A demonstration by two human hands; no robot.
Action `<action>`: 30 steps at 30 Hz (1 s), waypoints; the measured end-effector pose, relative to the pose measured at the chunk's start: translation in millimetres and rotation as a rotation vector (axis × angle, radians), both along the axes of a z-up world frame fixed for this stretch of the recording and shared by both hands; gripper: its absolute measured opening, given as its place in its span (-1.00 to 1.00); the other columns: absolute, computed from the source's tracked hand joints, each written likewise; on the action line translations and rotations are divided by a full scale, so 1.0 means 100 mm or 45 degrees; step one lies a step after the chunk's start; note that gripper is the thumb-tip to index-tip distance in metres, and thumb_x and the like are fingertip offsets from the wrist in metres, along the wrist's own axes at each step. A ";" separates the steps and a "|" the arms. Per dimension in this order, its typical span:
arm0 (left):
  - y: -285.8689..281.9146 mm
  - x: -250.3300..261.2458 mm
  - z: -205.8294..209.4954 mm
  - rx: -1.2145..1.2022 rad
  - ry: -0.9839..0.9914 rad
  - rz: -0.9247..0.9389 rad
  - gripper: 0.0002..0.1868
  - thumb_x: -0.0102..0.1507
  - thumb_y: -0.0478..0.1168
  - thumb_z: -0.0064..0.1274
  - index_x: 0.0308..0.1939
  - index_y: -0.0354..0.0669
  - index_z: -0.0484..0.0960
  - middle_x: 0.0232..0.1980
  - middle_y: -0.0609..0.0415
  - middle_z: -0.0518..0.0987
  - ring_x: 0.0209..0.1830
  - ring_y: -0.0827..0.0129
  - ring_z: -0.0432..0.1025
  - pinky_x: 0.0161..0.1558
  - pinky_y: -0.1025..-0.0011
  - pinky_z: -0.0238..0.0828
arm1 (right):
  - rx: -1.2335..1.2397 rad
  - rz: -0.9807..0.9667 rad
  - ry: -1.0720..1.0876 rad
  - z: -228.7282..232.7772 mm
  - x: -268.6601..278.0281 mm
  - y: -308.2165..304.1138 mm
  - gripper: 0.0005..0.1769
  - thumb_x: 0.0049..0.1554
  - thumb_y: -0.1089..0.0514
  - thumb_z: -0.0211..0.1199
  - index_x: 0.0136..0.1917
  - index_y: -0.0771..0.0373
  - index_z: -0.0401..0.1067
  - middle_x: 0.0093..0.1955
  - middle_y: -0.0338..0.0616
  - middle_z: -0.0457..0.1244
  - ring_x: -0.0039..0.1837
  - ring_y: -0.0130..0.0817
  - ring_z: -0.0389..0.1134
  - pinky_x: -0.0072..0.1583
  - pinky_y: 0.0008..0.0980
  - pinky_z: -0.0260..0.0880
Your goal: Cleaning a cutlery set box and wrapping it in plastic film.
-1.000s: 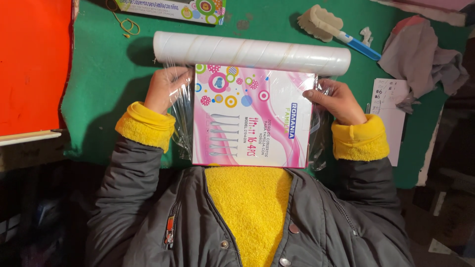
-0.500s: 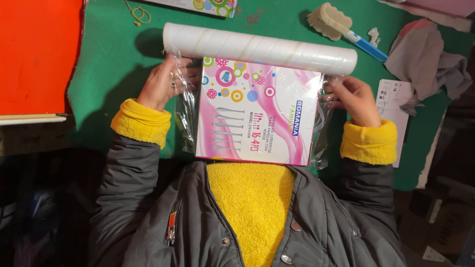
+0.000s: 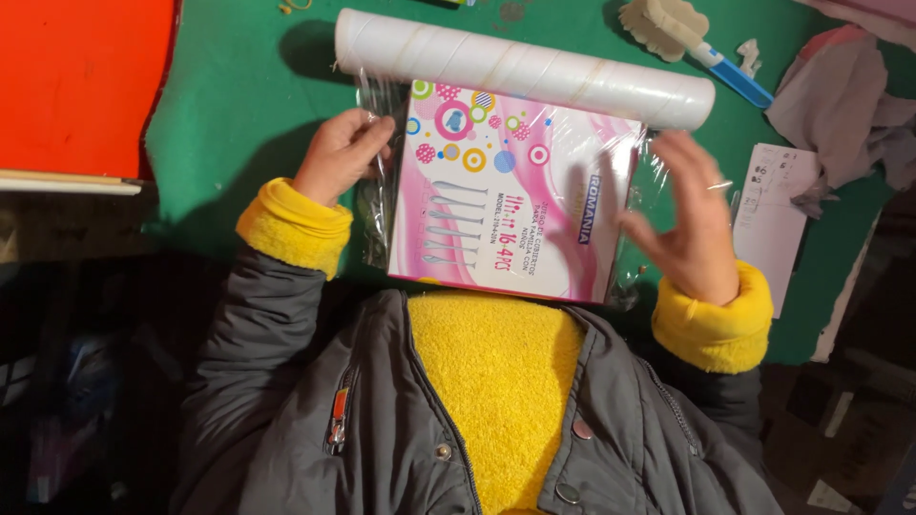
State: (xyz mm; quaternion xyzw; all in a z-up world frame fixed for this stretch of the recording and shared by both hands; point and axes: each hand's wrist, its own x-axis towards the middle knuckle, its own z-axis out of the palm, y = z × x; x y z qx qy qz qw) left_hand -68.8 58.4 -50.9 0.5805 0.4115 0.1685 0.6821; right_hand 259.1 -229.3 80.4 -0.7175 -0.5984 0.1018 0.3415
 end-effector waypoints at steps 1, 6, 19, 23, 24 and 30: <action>-0.03 0.01 -0.06 0.054 0.010 0.014 -0.69 0.40 0.02 0.09 -0.13 -0.17 0.56 -0.29 0.23 0.58 -0.34 0.62 0.47 -0.35 0.56 0.44 | -0.038 0.139 -0.088 0.04 -0.09 0.03 -0.16 0.06 0.10 0.51 0.50 0.32 0.22 0.55 0.15 0.11 0.57 0.15 0.12 0.52 -0.04 0.18; -0.16 0.05 -0.25 0.502 0.006 0.178 -0.69 0.48 -0.03 0.02 -0.14 -0.22 0.53 -0.40 0.08 0.51 -0.44 0.39 0.42 -0.39 0.37 0.37 | -0.162 0.465 -0.129 0.04 -0.38 0.19 -0.08 0.04 0.00 0.45 0.55 0.28 0.15 0.60 0.23 0.01 0.64 0.31 -0.05 0.53 0.08 0.06; -0.34 -0.05 0.13 1.255 0.510 0.177 -0.72 0.47 -0.04 -0.03 -0.18 -0.17 0.48 -0.32 -0.22 0.60 -0.32 -0.23 0.49 -0.36 -0.07 0.35 | -0.371 0.574 -0.284 -0.13 -0.46 0.23 -0.15 0.14 -0.11 0.27 0.59 0.19 0.11 0.64 0.17 -0.07 0.67 0.24 -0.16 0.55 0.18 -0.17; -0.37 -0.22 0.05 1.252 0.540 0.195 -0.70 0.48 -0.03 -0.02 -0.21 -0.17 0.46 -0.33 -0.25 0.59 -0.30 -0.26 0.48 -0.35 -0.08 0.34 | -0.382 0.563 -0.272 -0.16 -0.45 0.21 -0.15 0.14 -0.12 0.28 0.59 0.18 0.12 0.64 0.15 -0.07 0.68 0.23 -0.17 0.55 0.19 -0.19; -0.39 -0.28 0.02 1.259 0.521 0.208 -0.68 0.49 -0.02 0.00 -0.21 -0.18 0.48 -0.33 -0.23 0.59 -0.30 -0.20 0.49 -0.35 -0.01 0.36 | -0.386 0.556 -0.269 -0.17 -0.45 0.21 -0.15 0.14 -0.13 0.29 0.59 0.17 0.12 0.64 0.14 -0.07 0.68 0.23 -0.17 0.56 0.19 -0.19; -0.62 -0.51 0.26 0.361 0.228 0.206 -0.57 0.42 0.09 -0.14 -0.13 -0.21 0.60 -0.38 0.10 0.65 -0.56 0.44 0.48 -0.52 0.46 0.36 | -0.399 0.540 -0.236 -0.22 -0.46 0.18 -0.13 0.14 -0.15 0.29 0.60 0.15 0.12 0.67 0.15 -0.11 0.71 0.23 -0.21 0.58 0.22 -0.24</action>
